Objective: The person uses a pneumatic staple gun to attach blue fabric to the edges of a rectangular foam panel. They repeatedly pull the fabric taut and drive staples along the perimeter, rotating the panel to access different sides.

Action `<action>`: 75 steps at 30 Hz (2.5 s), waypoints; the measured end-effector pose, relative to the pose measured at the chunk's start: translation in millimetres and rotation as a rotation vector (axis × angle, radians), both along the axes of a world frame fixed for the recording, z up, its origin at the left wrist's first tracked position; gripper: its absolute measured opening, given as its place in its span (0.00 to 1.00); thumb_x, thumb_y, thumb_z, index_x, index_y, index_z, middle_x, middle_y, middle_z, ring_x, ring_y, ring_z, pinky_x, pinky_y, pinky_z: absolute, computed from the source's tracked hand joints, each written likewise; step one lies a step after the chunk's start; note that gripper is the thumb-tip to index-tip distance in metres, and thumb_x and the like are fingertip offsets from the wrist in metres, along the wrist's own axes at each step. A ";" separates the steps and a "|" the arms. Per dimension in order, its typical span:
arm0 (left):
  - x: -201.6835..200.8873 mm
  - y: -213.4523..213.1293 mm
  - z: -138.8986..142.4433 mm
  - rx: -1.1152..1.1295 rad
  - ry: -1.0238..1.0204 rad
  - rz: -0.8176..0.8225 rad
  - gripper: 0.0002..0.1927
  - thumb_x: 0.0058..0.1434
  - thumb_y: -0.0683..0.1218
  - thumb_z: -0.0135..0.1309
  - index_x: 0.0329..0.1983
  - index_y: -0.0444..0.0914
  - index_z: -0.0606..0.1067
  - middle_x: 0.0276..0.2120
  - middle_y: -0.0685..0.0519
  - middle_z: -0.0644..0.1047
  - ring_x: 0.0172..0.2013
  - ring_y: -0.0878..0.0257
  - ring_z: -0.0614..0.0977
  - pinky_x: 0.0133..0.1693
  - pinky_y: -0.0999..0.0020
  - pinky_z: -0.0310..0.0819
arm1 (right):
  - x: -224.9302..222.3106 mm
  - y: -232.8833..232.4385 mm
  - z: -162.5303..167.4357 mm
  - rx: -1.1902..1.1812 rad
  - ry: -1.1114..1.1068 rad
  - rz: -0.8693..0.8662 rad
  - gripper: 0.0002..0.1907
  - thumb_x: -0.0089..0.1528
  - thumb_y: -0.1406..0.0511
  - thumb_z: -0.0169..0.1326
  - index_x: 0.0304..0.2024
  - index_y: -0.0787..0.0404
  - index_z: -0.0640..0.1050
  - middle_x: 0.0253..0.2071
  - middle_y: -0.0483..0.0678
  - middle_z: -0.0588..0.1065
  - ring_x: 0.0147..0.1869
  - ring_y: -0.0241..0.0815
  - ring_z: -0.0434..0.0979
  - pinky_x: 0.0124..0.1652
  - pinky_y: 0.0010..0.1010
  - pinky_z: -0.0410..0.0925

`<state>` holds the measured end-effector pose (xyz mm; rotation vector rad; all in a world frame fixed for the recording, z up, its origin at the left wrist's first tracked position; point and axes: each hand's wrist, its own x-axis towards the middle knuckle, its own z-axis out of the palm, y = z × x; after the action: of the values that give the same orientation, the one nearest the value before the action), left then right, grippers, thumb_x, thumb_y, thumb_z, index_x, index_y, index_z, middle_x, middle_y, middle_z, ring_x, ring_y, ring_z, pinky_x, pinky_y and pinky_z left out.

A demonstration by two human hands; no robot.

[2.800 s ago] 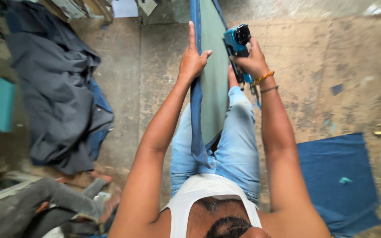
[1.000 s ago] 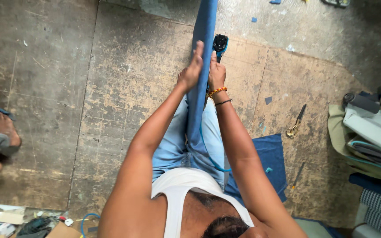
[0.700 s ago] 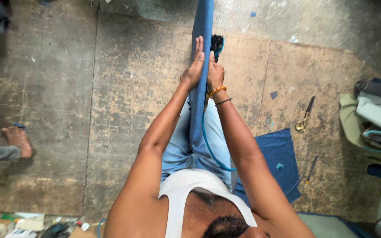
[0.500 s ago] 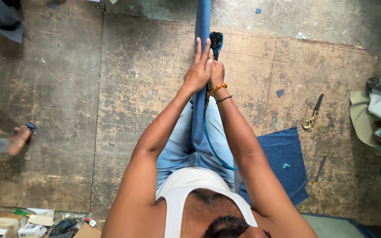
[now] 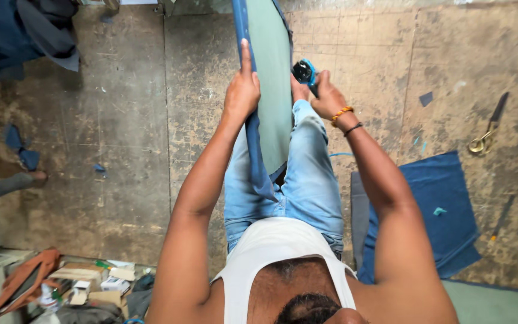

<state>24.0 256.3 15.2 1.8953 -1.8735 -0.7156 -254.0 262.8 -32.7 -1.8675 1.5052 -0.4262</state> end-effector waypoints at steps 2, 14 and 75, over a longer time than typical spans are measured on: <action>5.8 0.7 -2.4 0.040 -0.032 0.011 0.46 0.72 0.46 0.45 0.78 0.52 0.27 0.34 0.34 0.81 0.31 0.38 0.83 0.35 0.44 0.76 | -13.4 1.9 9.3 0.104 -0.049 -0.077 0.28 0.61 0.68 0.58 0.58 0.60 0.58 0.38 0.62 0.73 0.44 0.66 0.77 0.43 0.50 0.69; 3.8 1.3 5.1 0.076 -0.154 0.033 0.50 0.70 0.47 0.49 0.77 0.53 0.25 0.30 0.36 0.81 0.28 0.37 0.82 0.31 0.45 0.75 | 30.8 -71.0 49.3 0.446 -0.911 0.182 0.08 0.57 0.77 0.59 0.39 0.70 0.75 0.26 0.50 0.74 0.24 0.38 0.74 0.27 0.30 0.68; -47.9 204.7 32.0 0.240 0.883 0.003 0.64 0.44 0.28 0.50 0.80 0.48 0.33 0.79 0.44 0.43 0.71 0.50 0.60 0.49 0.69 0.73 | -0.3 132.4 126.2 0.401 -0.956 -0.298 0.12 0.63 0.73 0.51 0.47 0.67 0.81 0.35 0.46 0.76 0.33 0.36 0.75 0.31 0.30 0.72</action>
<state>-23.8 461.1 47.2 1.3283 -1.2449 -1.5165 -254.3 395.2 93.5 -0.8876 1.0662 -0.9149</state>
